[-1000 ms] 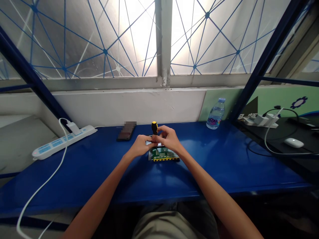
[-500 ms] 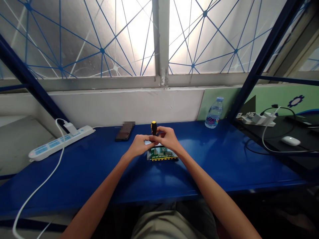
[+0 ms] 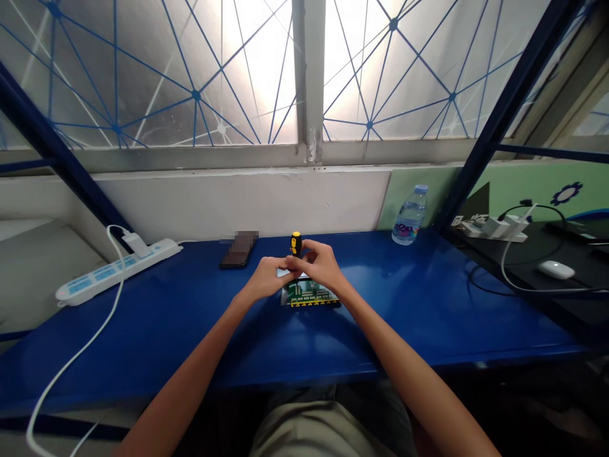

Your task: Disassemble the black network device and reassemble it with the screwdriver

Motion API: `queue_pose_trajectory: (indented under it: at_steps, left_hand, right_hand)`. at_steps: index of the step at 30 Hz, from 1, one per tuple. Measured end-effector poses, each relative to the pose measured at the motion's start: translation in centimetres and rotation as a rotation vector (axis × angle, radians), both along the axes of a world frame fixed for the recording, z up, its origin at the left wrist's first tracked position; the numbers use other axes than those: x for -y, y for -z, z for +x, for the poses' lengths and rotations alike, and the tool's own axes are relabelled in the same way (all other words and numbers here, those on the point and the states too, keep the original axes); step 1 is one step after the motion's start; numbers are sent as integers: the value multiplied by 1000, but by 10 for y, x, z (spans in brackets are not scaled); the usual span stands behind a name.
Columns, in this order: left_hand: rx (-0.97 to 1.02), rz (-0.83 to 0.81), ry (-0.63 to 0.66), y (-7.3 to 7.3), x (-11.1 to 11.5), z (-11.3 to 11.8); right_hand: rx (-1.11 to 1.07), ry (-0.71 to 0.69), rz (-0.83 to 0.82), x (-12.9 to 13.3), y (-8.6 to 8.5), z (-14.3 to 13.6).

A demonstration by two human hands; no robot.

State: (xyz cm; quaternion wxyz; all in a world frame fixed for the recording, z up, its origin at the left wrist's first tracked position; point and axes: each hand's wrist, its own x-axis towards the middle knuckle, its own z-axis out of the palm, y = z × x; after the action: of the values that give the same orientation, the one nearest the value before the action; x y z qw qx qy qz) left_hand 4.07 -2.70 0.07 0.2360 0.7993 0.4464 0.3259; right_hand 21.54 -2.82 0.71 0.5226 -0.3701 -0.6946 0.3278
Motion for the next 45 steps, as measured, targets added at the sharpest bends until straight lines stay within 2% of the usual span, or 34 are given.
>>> queue_pose_trajectory:
  at_steps: [7,12,24,35,45]
  left_hand:
    - [-19,-1,-13,-2,1,0]
    - [-4,12,33,-2,1,-1]
    - [45,42,10,-1,0,1]
    - [-38,6,-16,0,-1,0]
    - [-16,-44,49,-4,1,-1]
  right_hand:
    - [-18,-6,-13,1,-1,-1]
    - [8,-9,-2,-2,2,-1]
    - [39,20,20,-4,4,-1]
    - [86,44,29,-2,3,-2]
    - [19,-9,1,0,-1,0]
